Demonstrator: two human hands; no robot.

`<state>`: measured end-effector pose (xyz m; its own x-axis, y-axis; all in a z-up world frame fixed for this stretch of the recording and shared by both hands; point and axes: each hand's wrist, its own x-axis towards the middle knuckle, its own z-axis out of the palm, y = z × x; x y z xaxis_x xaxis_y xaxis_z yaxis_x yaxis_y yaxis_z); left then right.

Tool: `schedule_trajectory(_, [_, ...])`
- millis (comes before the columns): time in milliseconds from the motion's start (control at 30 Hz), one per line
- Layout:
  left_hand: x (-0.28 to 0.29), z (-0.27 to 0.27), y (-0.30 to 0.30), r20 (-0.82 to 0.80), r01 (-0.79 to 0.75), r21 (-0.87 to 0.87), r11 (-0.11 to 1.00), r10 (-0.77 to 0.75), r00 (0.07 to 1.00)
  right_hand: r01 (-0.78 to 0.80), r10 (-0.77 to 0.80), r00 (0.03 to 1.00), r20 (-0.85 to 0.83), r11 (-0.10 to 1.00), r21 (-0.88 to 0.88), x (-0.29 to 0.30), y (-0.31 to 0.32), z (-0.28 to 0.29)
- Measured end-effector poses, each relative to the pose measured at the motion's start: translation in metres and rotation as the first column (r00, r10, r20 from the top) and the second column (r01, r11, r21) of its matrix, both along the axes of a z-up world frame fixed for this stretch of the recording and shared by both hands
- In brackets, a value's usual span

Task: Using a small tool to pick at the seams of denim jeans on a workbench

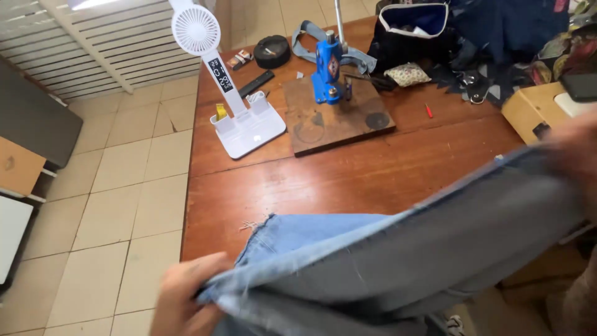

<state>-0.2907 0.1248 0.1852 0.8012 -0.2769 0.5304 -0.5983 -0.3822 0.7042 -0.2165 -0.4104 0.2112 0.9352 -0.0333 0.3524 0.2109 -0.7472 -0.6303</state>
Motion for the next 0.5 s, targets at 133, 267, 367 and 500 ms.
schedule_trajectory(133, [0.060,-0.093,0.009,-0.440,-0.123,0.192,0.974,0.197,0.876,0.014,-0.063,0.903,-0.425,0.993,-0.118,0.036,0.011,-0.033])
schedule_trajectory(267, [0.081,-0.172,-0.016,-0.197,-0.342,0.563,0.753,0.524,0.829,-0.070,-0.116,0.801,-0.587,0.956,-0.283,0.066,0.013,-0.148])
schedule_trajectory(367, [0.077,-0.174,-0.047,0.282,-0.546,0.617,0.567,0.489,0.826,-0.053,-0.185,0.792,-0.582,0.929,-0.367,0.065,0.025,-0.159])
schedule_trajectory(500, [0.071,-0.169,-0.087,0.136,-0.339,0.380,0.860,0.310,0.941,-0.025,-0.198,0.830,-0.522,0.921,-0.390,0.072,0.026,-0.180])
